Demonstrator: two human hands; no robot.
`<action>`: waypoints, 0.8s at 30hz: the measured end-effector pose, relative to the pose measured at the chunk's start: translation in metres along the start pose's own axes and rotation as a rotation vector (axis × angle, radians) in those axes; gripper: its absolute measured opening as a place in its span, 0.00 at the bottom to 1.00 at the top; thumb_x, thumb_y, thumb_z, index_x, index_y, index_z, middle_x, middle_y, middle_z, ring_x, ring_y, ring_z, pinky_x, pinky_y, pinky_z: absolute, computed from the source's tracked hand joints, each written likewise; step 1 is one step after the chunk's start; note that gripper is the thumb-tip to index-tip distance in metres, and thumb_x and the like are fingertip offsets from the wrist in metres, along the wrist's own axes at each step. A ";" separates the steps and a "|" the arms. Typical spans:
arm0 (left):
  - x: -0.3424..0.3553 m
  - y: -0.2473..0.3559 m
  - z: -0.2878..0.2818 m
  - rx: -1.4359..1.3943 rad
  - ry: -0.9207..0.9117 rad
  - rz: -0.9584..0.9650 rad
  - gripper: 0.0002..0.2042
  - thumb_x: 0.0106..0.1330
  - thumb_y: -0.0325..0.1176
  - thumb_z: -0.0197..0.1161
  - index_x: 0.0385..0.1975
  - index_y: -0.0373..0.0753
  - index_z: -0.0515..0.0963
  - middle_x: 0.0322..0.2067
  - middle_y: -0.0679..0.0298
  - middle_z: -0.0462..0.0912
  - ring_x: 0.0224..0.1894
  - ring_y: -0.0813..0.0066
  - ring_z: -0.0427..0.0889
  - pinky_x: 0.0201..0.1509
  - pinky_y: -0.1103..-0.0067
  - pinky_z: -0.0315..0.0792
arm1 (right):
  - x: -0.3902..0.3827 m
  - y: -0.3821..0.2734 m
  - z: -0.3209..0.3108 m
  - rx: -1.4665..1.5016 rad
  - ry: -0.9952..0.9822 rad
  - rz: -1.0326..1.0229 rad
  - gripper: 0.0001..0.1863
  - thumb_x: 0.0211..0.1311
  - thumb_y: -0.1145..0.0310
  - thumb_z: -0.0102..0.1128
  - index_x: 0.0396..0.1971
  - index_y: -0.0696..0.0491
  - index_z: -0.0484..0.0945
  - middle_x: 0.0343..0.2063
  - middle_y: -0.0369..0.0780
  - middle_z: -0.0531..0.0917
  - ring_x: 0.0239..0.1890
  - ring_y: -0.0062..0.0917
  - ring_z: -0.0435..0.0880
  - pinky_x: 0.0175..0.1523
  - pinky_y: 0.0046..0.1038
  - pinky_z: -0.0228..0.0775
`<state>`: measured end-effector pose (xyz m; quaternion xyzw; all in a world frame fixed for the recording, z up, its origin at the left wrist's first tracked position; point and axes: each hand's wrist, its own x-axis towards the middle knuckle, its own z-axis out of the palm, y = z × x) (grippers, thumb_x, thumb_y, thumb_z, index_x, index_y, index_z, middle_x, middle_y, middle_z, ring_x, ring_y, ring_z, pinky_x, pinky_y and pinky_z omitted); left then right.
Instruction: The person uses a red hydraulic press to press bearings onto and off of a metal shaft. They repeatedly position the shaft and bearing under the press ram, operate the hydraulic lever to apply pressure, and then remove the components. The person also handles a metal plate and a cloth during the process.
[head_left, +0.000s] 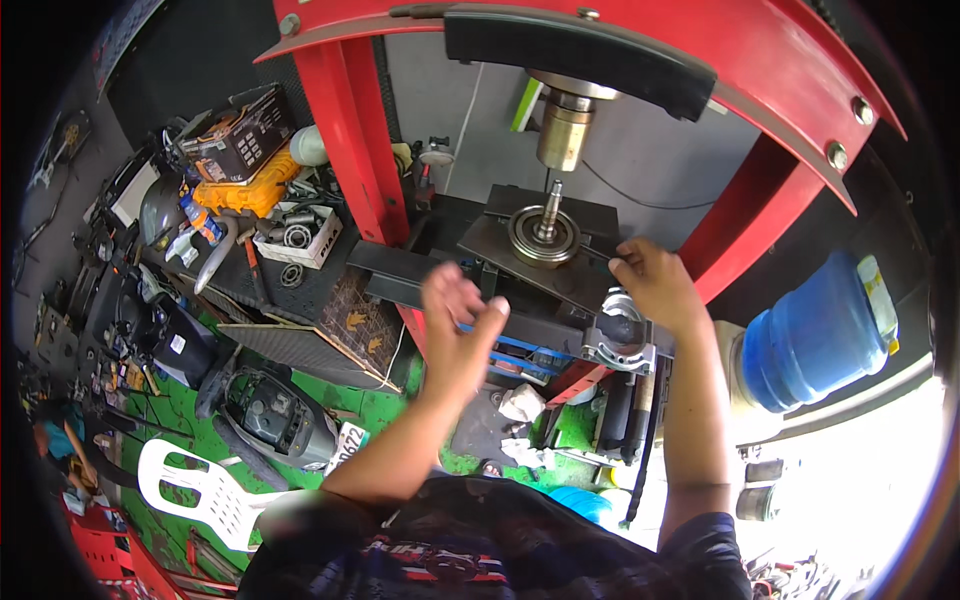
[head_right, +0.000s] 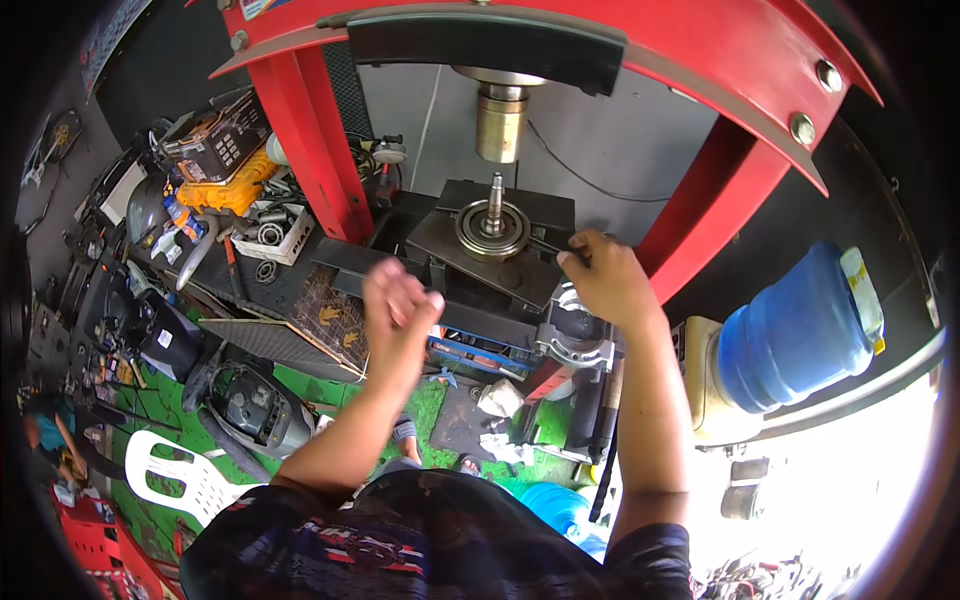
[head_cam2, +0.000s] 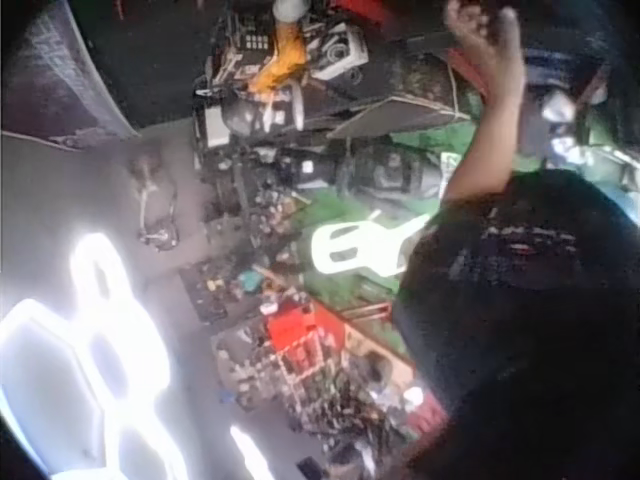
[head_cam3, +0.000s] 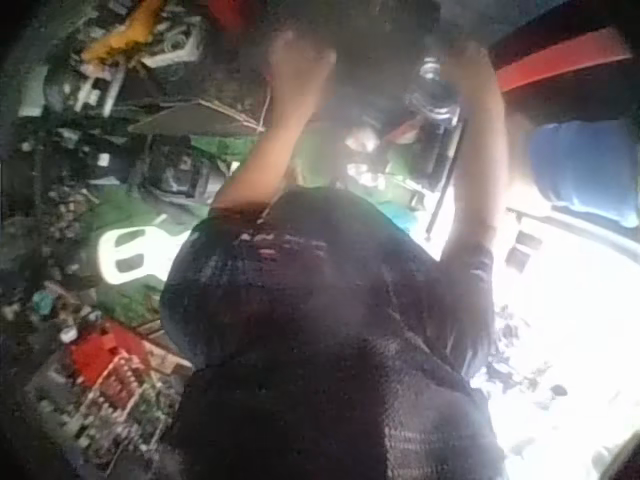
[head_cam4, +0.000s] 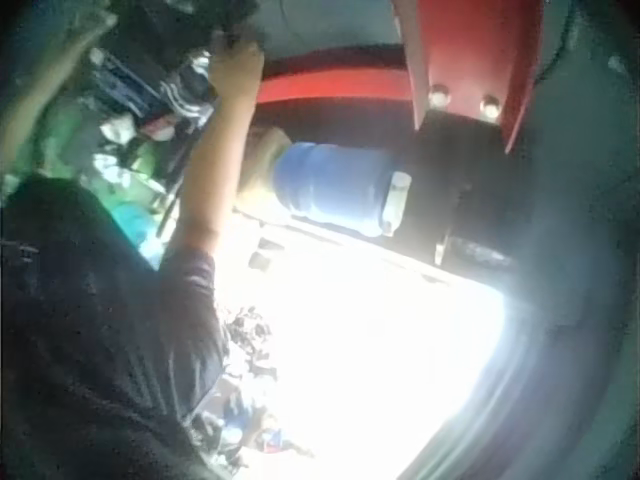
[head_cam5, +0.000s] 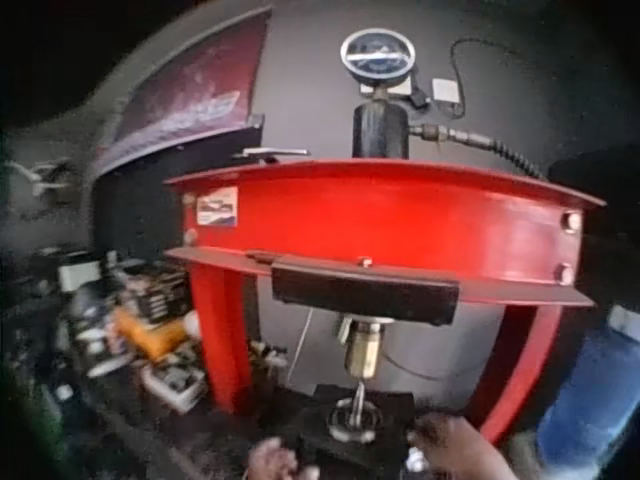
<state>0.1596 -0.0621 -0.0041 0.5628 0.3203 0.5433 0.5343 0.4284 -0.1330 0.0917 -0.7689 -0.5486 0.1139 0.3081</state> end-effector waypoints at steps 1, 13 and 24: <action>0.024 0.007 -0.011 0.354 -0.023 0.258 0.39 0.61 0.38 0.77 0.70 0.37 0.63 0.53 0.58 0.75 0.55 0.69 0.75 0.63 0.66 0.70 | -0.005 0.015 0.011 0.102 0.040 0.037 0.21 0.69 0.63 0.65 0.55 0.61 0.80 0.38 0.48 0.88 0.39 0.36 0.87 0.46 0.34 0.78; 0.138 0.007 -0.008 0.956 -0.649 0.553 0.49 0.46 0.62 0.81 0.62 0.29 0.75 0.65 0.47 0.71 0.69 0.47 0.69 0.73 0.59 0.64 | 0.007 0.037 0.063 0.708 0.385 0.284 0.27 0.71 0.62 0.68 0.60 0.67 0.74 0.29 0.38 0.85 0.29 0.19 0.82 0.34 0.24 0.73; 0.139 0.007 -0.004 1.069 -0.600 0.637 0.47 0.44 0.68 0.78 0.52 0.29 0.79 0.55 0.50 0.74 0.61 0.50 0.72 0.66 0.59 0.69 | -0.041 -0.002 0.079 0.793 0.272 0.244 0.35 0.69 0.64 0.71 0.66 0.70 0.67 0.30 0.39 0.82 0.28 0.17 0.79 0.34 0.21 0.72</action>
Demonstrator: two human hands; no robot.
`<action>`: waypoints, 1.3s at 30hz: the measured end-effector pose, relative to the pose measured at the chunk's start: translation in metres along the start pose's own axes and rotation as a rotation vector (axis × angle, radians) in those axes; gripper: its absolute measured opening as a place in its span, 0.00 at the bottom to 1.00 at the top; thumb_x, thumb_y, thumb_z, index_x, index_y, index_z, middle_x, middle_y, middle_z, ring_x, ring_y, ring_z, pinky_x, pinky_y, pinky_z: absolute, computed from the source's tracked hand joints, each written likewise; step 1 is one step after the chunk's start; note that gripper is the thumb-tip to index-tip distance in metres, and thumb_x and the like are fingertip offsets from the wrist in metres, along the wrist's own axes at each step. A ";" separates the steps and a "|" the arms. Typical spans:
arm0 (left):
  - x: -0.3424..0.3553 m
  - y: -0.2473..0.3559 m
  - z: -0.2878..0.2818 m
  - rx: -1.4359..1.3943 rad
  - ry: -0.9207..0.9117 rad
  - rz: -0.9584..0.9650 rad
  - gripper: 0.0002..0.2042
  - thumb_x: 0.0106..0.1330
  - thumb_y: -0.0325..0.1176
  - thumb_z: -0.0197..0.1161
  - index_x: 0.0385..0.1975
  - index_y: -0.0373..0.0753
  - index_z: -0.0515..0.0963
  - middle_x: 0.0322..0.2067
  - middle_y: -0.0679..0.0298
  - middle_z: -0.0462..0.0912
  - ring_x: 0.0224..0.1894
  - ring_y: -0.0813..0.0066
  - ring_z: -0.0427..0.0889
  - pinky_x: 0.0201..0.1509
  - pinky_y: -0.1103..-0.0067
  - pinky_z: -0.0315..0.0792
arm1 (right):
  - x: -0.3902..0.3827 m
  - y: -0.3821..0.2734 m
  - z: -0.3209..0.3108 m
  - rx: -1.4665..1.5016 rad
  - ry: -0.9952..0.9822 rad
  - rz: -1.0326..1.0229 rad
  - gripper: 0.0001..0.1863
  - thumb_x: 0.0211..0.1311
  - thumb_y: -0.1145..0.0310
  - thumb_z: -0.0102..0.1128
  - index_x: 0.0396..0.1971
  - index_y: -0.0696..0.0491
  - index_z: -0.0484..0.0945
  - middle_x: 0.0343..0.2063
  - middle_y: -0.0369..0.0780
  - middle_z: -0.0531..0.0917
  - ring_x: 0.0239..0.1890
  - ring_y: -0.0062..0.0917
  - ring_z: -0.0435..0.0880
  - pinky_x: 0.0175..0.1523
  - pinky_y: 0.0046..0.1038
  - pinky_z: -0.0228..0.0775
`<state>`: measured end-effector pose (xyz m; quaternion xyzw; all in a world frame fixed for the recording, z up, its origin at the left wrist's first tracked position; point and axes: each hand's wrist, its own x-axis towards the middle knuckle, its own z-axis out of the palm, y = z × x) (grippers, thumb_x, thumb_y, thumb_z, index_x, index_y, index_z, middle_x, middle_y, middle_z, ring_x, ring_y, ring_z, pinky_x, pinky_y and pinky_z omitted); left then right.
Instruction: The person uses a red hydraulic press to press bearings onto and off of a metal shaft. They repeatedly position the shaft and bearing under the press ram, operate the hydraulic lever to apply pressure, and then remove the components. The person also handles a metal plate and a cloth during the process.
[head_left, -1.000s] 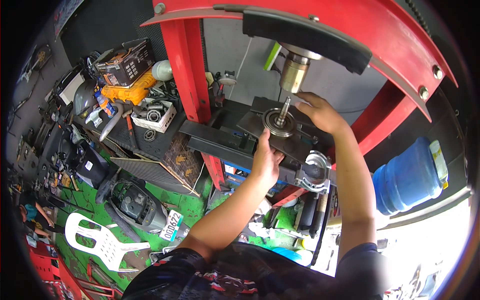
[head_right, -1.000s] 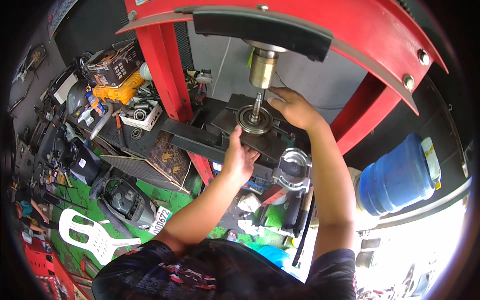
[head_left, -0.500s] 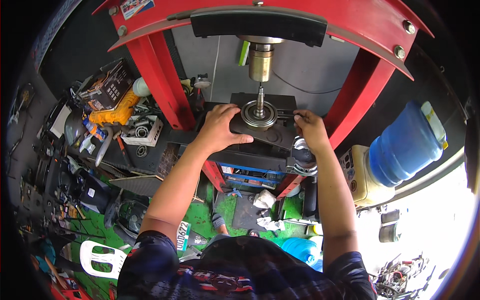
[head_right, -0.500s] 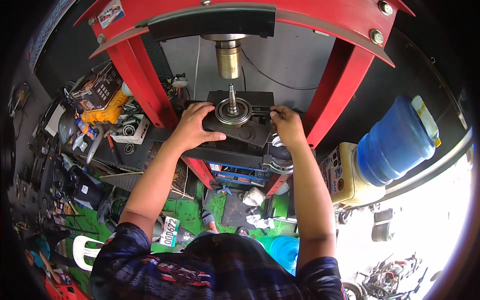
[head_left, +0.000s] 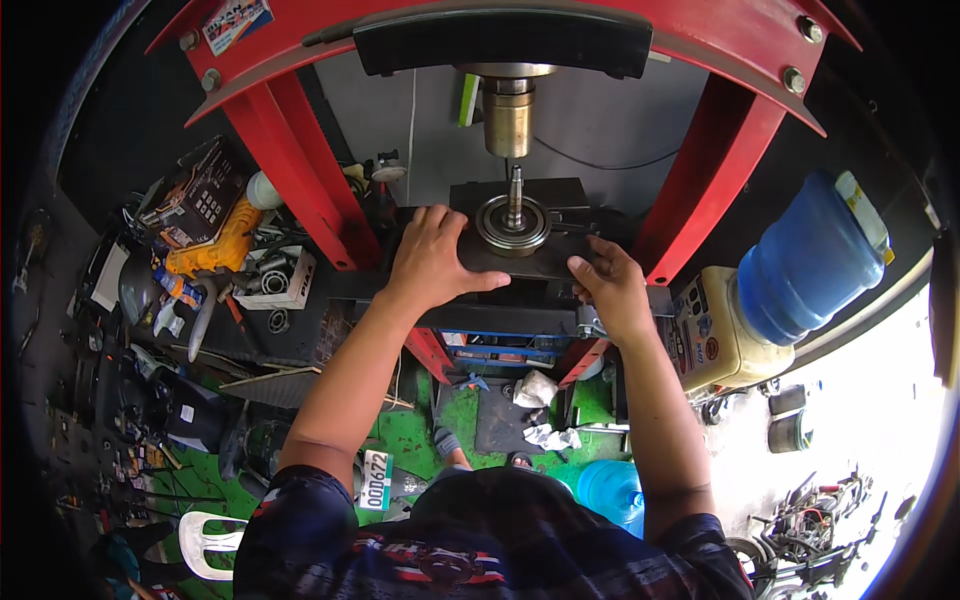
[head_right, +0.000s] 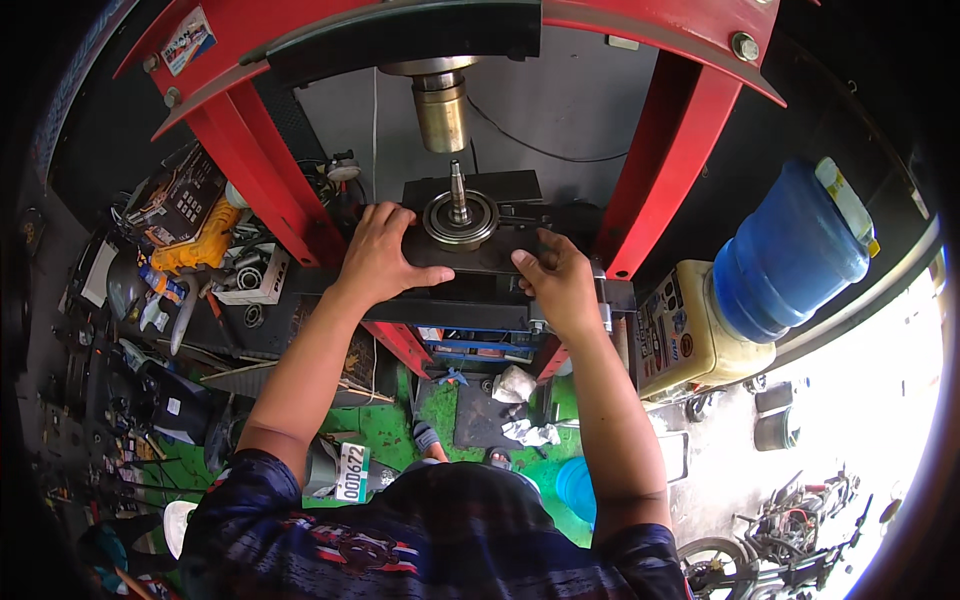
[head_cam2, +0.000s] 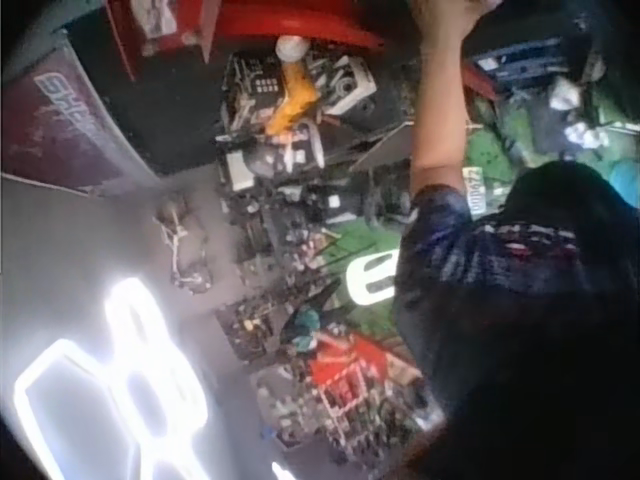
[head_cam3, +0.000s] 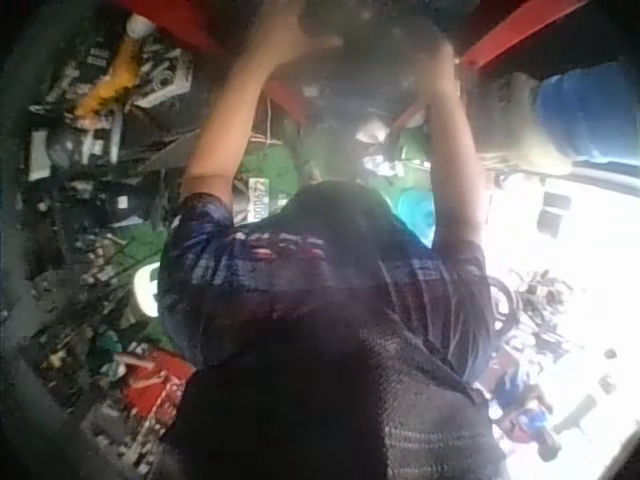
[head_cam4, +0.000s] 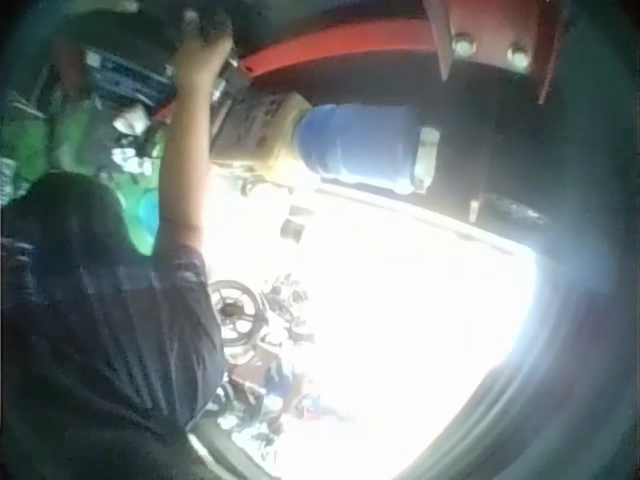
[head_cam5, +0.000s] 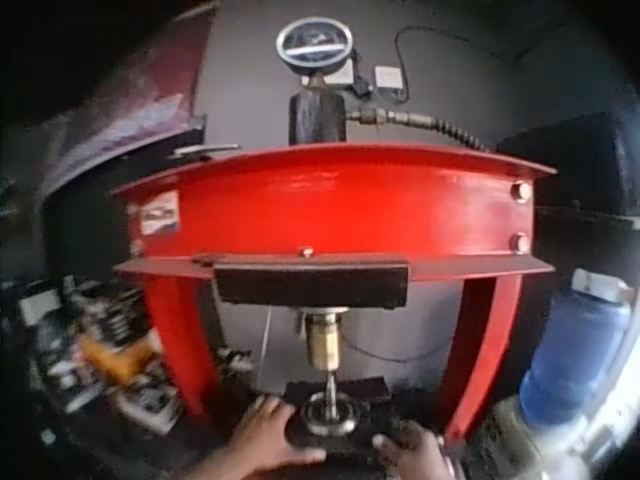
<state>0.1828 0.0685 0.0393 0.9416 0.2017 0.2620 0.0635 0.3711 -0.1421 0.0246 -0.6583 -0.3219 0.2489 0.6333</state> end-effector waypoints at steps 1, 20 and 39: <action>-0.002 0.002 0.000 0.030 0.015 -0.013 0.47 0.43 0.69 0.77 0.51 0.29 0.79 0.54 0.50 0.74 0.61 0.51 0.73 0.65 0.59 0.70 | 0.002 0.001 0.002 0.009 0.015 -0.005 0.35 0.70 0.64 0.70 0.66 0.70 0.67 0.30 0.39 0.82 0.27 0.17 0.79 0.34 0.21 0.72; -0.047 0.040 0.072 -0.133 0.568 -0.400 0.32 0.47 0.41 0.81 0.53 0.38 0.78 0.49 0.52 0.81 0.50 0.47 0.78 0.55 0.57 0.70 | 0.139 -0.054 0.036 -1.073 -0.554 -0.552 0.57 0.46 0.25 0.71 0.65 0.59 0.75 0.62 0.55 0.78 0.67 0.51 0.75 0.71 0.49 0.64; -0.041 -0.004 0.076 -0.264 0.535 -0.475 0.15 0.54 0.36 0.76 0.38 0.36 0.84 0.36 0.49 0.86 0.44 0.44 0.84 0.49 0.57 0.79 | 0.136 -0.057 0.093 -0.955 -0.417 -0.336 0.39 0.61 0.33 0.57 0.61 0.50 0.82 0.58 0.52 0.82 0.65 0.49 0.76 0.72 0.48 0.62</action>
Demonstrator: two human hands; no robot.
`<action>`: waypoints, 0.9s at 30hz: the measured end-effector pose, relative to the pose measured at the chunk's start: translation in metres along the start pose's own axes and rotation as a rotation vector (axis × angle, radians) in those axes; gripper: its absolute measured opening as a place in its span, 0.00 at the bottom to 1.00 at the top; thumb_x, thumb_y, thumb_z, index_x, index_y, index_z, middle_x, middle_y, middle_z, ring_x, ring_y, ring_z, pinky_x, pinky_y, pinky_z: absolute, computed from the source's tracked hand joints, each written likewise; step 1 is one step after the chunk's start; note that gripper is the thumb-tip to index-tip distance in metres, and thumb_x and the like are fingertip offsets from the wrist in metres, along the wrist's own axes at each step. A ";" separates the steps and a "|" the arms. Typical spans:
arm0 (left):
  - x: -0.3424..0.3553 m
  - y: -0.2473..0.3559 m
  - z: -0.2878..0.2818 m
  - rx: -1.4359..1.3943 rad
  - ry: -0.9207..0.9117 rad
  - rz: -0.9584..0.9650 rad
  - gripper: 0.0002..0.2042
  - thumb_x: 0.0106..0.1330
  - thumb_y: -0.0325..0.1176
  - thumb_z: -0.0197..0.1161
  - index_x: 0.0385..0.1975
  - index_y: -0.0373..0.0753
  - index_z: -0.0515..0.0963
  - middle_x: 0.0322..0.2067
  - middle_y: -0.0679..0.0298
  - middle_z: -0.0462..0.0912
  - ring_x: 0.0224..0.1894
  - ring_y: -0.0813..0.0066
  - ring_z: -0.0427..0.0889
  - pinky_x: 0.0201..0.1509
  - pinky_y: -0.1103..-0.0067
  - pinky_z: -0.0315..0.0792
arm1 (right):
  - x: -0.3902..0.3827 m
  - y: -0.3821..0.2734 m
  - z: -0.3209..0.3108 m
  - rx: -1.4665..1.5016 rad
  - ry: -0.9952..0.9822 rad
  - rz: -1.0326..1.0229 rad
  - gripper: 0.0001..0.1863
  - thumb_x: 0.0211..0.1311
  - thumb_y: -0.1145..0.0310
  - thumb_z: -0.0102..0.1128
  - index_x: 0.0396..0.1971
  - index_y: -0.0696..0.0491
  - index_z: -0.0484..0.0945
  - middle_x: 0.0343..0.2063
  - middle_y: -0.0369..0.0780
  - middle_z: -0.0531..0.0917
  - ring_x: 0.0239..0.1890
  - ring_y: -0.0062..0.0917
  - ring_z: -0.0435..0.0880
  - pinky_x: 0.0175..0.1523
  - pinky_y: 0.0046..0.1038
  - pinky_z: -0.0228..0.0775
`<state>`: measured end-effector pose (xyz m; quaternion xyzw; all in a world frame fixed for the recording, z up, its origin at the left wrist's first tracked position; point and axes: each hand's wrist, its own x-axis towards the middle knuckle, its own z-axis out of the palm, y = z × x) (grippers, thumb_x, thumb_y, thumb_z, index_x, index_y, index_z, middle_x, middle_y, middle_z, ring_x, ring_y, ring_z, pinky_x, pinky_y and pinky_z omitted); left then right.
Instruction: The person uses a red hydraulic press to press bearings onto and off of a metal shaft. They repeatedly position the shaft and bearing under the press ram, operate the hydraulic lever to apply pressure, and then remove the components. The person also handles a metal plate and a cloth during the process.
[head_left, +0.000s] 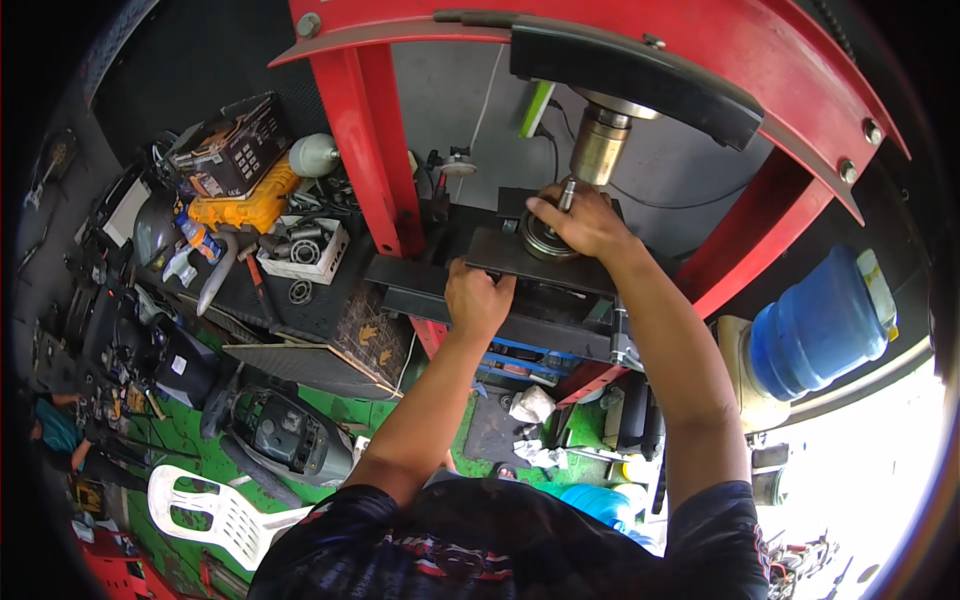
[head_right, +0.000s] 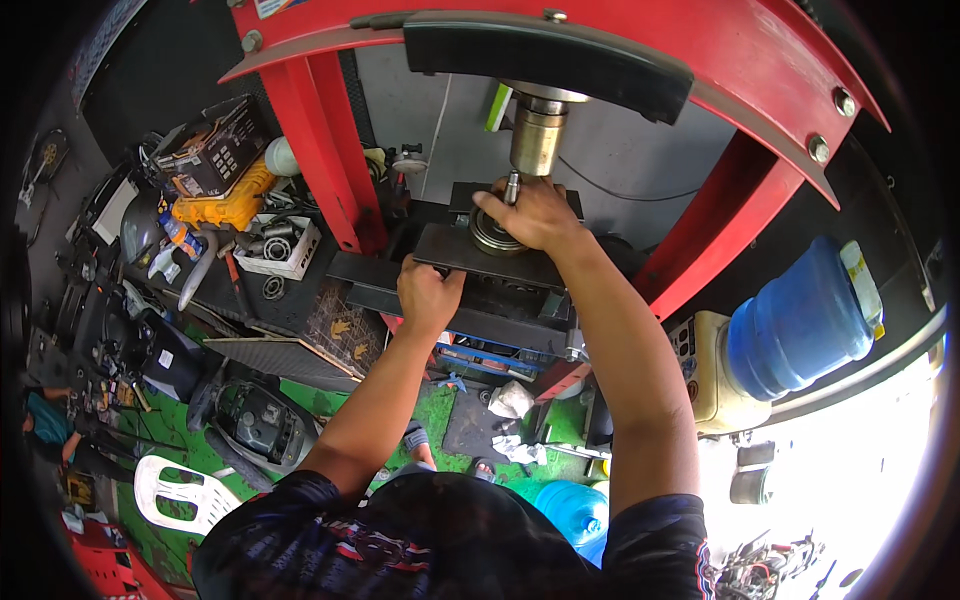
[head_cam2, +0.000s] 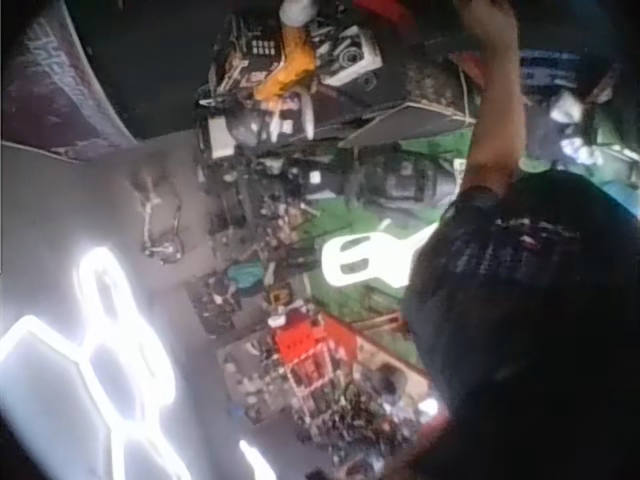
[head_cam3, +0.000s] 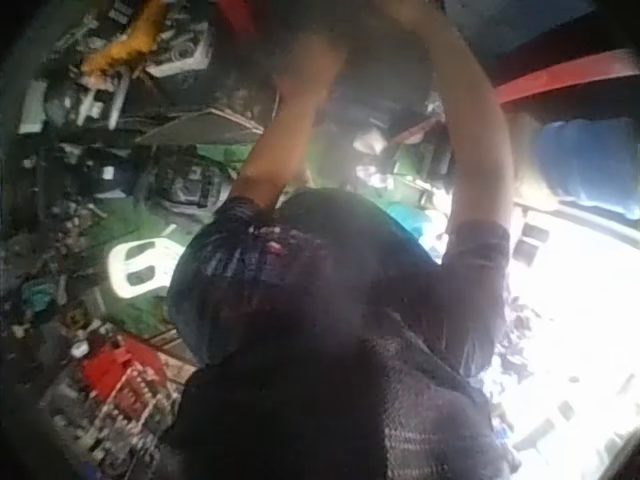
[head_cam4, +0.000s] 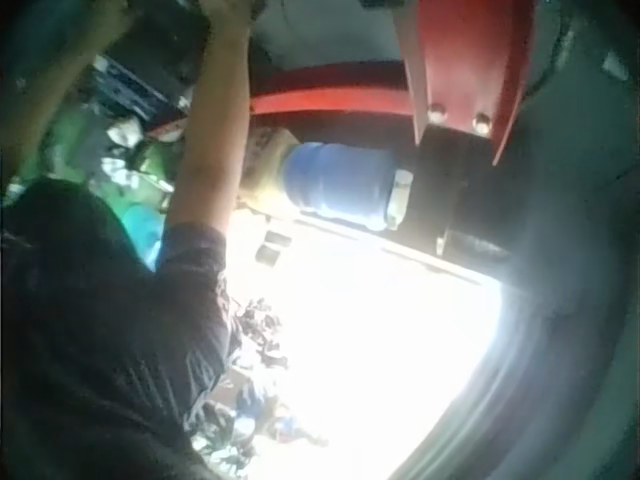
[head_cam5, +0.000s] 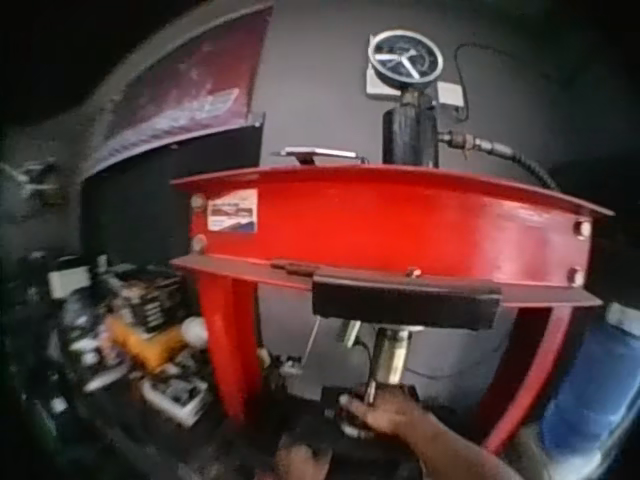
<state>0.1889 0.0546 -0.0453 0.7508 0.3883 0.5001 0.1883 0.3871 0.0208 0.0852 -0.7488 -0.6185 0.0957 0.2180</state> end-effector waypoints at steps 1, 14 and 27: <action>0.001 0.003 -0.007 0.034 -0.083 0.013 0.20 0.53 0.39 0.77 0.43 0.36 0.83 0.40 0.48 0.85 0.49 0.43 0.82 0.53 0.56 0.76 | -0.005 -0.003 -0.005 0.014 -0.021 0.060 0.43 0.59 0.29 0.59 0.61 0.52 0.81 0.58 0.53 0.82 0.65 0.49 0.76 0.71 0.48 0.63; 0.080 0.056 -0.046 0.114 -0.427 0.158 0.45 0.56 0.67 0.71 0.63 0.32 0.75 0.61 0.42 0.76 0.68 0.43 0.69 0.73 0.56 0.61 | -0.148 0.031 -0.031 0.251 0.232 0.117 0.40 0.54 0.44 0.79 0.54 0.65 0.80 0.41 0.48 0.86 0.45 0.36 0.86 0.54 0.34 0.77; 0.108 0.072 0.020 0.179 -0.555 0.304 0.20 0.70 0.42 0.66 0.40 0.25 0.84 0.44 0.41 0.85 0.45 0.44 0.85 0.54 0.62 0.77 | -0.096 0.088 0.020 1.049 0.337 0.440 0.14 0.70 0.62 0.66 0.37 0.61 0.83 0.23 0.35 0.81 0.22 0.17 0.74 0.27 0.23 0.66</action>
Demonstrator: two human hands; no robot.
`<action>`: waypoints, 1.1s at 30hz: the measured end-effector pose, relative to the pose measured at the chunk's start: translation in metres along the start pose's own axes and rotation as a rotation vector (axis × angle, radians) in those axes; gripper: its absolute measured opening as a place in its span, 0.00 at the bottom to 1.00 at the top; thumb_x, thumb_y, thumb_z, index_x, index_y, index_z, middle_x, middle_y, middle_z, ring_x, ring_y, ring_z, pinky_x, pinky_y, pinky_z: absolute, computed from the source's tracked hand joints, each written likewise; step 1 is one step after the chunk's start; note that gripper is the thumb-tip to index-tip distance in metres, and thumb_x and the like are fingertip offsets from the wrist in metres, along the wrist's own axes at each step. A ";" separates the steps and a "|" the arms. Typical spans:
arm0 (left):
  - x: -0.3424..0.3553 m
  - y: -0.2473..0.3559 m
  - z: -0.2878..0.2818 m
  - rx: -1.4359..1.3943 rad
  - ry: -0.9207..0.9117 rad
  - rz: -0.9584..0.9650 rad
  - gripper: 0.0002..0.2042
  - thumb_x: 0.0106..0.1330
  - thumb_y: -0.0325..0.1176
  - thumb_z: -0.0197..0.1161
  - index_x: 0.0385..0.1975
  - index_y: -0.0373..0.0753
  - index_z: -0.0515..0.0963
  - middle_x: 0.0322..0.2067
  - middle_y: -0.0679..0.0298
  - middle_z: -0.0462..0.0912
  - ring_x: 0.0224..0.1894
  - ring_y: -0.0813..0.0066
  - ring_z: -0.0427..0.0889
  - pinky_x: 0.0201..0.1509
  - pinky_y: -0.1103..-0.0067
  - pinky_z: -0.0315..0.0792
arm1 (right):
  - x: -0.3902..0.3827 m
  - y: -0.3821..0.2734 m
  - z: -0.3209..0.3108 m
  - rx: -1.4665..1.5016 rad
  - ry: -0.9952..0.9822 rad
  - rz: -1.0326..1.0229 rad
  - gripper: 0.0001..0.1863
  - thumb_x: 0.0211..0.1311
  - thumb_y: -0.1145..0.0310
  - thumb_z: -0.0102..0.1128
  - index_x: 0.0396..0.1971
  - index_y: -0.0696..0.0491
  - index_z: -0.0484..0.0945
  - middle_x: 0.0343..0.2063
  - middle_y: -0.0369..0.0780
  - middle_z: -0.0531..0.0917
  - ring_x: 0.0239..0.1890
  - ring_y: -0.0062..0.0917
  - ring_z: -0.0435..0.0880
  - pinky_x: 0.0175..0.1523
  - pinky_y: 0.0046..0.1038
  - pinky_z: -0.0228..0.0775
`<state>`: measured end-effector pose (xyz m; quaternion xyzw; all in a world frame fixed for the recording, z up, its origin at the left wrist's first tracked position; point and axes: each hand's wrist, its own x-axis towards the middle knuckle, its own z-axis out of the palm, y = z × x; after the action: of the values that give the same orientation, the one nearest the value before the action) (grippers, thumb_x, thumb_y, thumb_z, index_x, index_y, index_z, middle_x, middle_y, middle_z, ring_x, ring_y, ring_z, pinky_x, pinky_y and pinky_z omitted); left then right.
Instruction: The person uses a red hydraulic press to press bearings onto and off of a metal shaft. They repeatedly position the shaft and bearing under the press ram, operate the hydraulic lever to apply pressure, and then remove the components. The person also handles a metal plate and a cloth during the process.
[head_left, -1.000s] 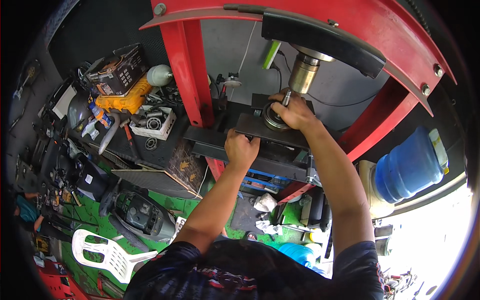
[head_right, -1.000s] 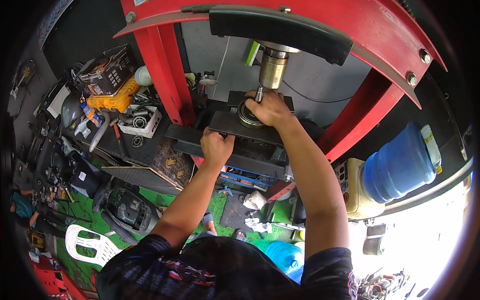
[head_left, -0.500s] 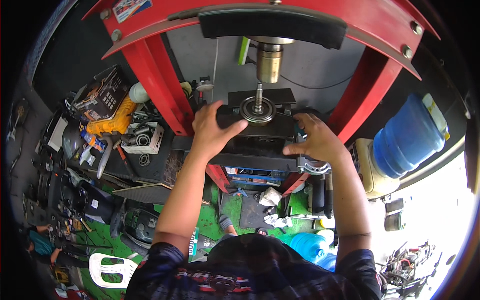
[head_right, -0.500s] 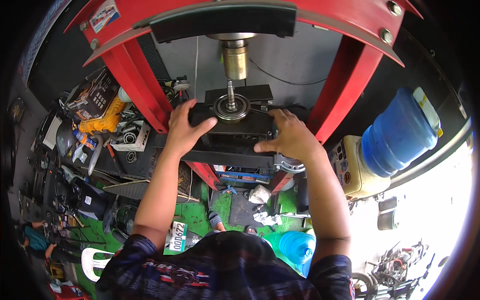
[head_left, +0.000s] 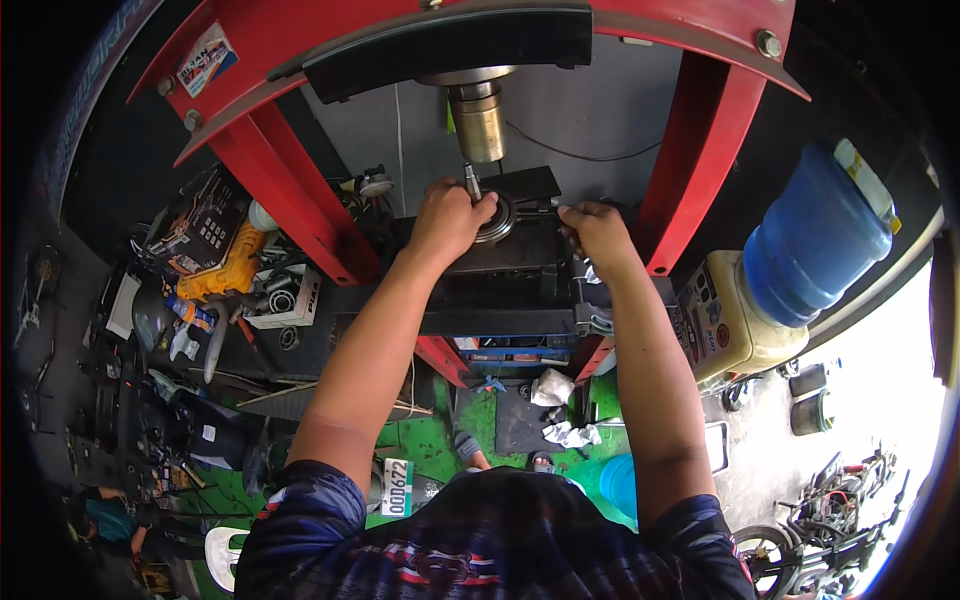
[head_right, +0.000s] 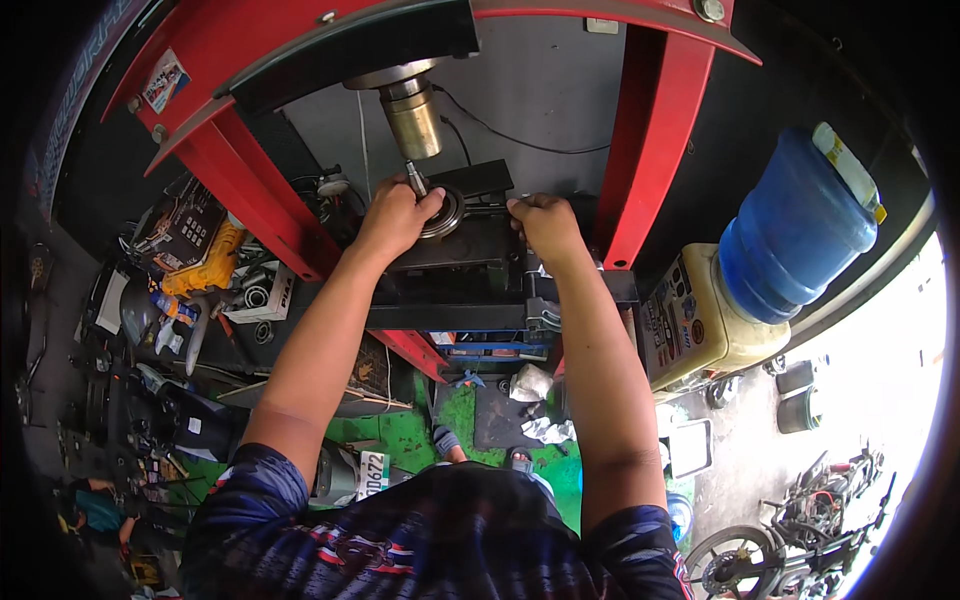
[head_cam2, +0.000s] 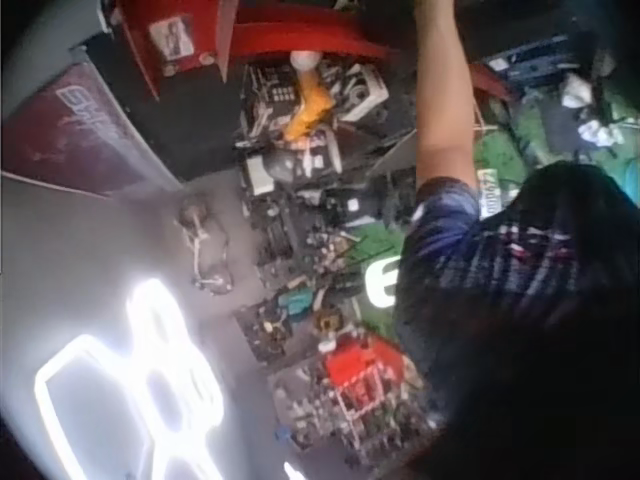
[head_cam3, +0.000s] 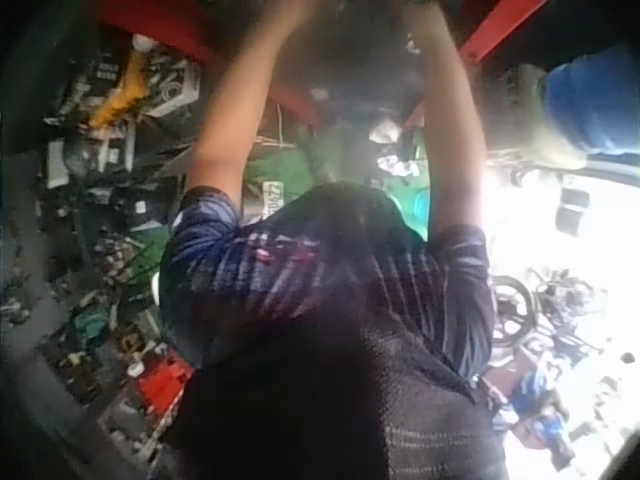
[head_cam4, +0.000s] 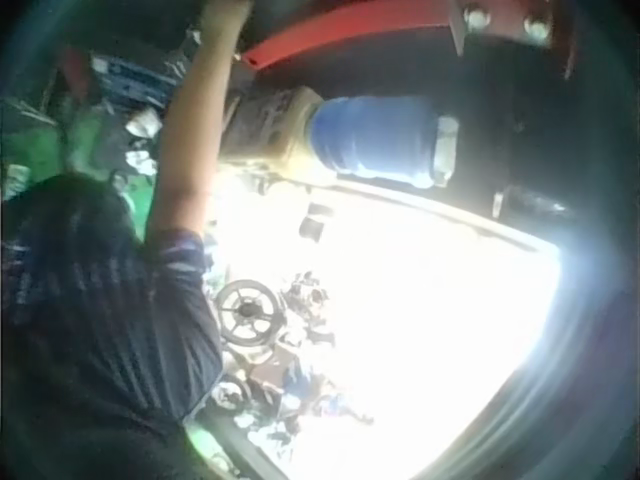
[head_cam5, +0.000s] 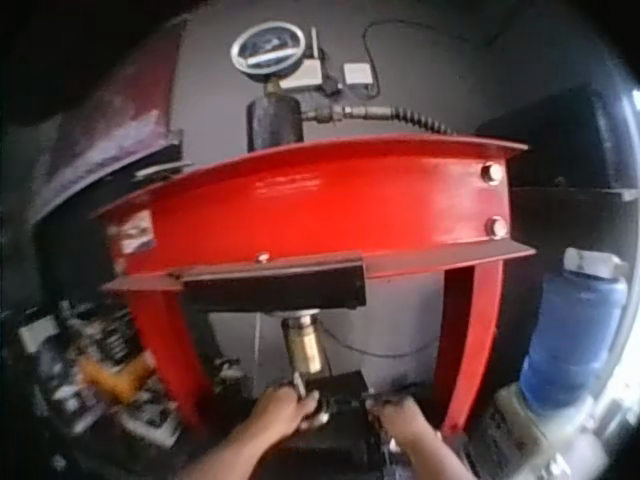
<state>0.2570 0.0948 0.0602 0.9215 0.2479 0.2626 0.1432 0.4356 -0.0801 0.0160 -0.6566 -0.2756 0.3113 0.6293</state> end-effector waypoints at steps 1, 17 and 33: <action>0.002 -0.003 -0.003 -0.040 -0.027 0.010 0.20 0.71 0.42 0.66 0.42 0.25 0.84 0.45 0.42 0.86 0.47 0.45 0.86 0.54 0.64 0.77 | 0.002 0.001 0.002 0.039 0.008 0.008 0.14 0.69 0.63 0.66 0.38 0.60 0.82 0.24 0.35 0.81 0.22 0.17 0.74 0.26 0.23 0.65; 0.008 -0.024 -0.009 -0.263 -0.177 0.052 0.21 0.70 0.41 0.66 0.53 0.30 0.83 0.53 0.46 0.84 0.55 0.55 0.85 0.60 0.70 0.76 | 0.024 -0.011 -0.004 -0.622 0.289 -0.496 0.20 0.68 0.57 0.66 0.51 0.55 0.83 0.42 0.48 0.89 0.44 0.41 0.89 0.51 0.37 0.81; 0.010 -0.020 0.002 -0.318 -0.087 0.025 0.19 0.69 0.38 0.65 0.48 0.27 0.84 0.51 0.46 0.86 0.54 0.54 0.86 0.59 0.70 0.76 | 0.071 -0.036 0.009 -0.893 -0.197 -0.491 0.25 0.69 0.54 0.59 0.56 0.56 0.84 0.56 0.54 0.83 0.60 0.48 0.82 0.66 0.40 0.72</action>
<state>0.2576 0.1166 0.0547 0.9006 0.1853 0.2602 0.2947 0.4765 -0.0193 0.0477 -0.7448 -0.5853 0.0669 0.3133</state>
